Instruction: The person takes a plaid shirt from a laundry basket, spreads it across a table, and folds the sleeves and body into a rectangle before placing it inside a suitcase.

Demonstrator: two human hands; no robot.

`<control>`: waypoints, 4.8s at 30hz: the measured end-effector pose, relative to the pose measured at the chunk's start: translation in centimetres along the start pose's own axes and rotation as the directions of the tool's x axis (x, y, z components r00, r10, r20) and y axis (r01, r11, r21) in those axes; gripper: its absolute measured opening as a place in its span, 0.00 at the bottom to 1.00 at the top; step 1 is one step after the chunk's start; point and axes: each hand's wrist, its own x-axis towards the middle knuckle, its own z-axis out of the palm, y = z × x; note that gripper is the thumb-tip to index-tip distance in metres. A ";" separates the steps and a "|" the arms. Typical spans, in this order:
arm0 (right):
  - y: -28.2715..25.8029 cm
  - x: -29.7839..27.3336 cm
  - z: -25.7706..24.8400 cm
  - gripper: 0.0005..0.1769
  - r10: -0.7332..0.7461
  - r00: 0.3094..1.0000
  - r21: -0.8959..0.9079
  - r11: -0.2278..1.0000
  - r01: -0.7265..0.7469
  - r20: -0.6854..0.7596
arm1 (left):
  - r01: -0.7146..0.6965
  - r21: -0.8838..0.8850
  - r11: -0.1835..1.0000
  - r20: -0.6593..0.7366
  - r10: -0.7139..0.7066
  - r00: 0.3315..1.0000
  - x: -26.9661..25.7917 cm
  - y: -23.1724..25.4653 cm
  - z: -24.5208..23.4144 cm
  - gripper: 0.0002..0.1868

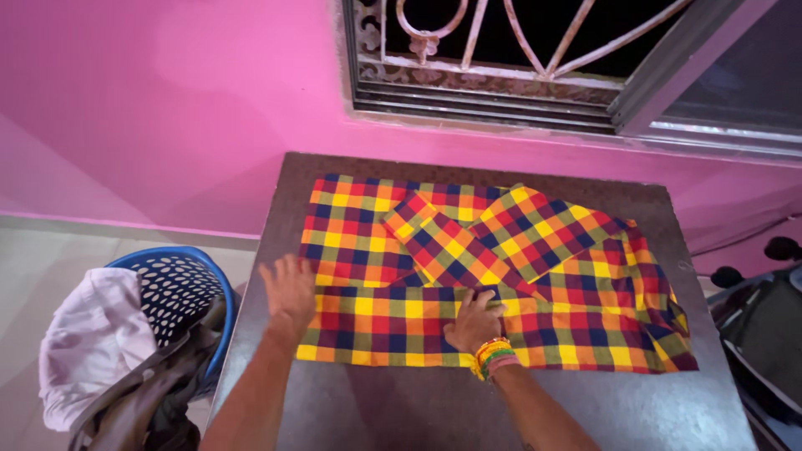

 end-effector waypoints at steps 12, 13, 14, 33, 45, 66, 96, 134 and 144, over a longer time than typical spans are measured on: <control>-5.6 -4.4 0.0 0.44 -0.088 0.906 0.515 0.798 0.312 -0.413 | -0.328 -0.492 0.807 0.282 0.504 0.816 -4.9 16.4 -3.6 0.43; -5.1 -4.7 0.3 0.44 -0.083 0.908 0.524 0.793 0.310 -0.412 | -0.277 -0.487 0.828 0.347 0.475 0.809 -5.0 16.2 -3.8 0.45; -4.0 -5.3 0.9 0.42 -0.123 0.879 0.459 0.815 0.354 -0.461 | -0.282 -0.481 0.830 0.351 0.477 0.806 -5.1 15.7 -4.1 0.45; 8.4 -1.8 7.7 0.34 0.221 0.696 0.499 0.837 0.225 -0.683 | -0.279 -0.360 0.890 0.503 0.437 0.745 -4.7 25.2 -4.9 0.51; 17.1 -5.5 7.8 0.41 0.015 0.801 0.415 0.861 0.295 -0.599 | -0.256 -0.287 0.923 0.601 0.381 0.702 -3.9 31.9 -10.1 0.47; 17.4 -5.7 5.1 0.52 -0.081 0.979 0.476 0.864 0.162 -0.186 | -0.265 -0.354 0.897 0.509 0.423 0.750 -6.6 41.2 -10.3 0.43; -3.1 -3.7 -2.9 0.54 -0.250 0.967 0.359 0.908 0.217 0.048 | -0.259 -0.272 0.927 0.352 0.346 0.870 -8.1 15.6 -1.2 0.42; 13.0 -4.4 2.8 0.42 0.014 0.979 0.539 0.836 0.099 -0.202 | -0.021 -0.271 0.962 0.592 0.184 0.785 1.4 16.3 -2.5 0.35; 27.8 5.5 9.4 0.30 0.096 0.951 0.544 0.835 0.084 -0.294 | -0.135 -0.087 0.987 0.692 0.157 0.705 5.9 18.9 -3.2 0.20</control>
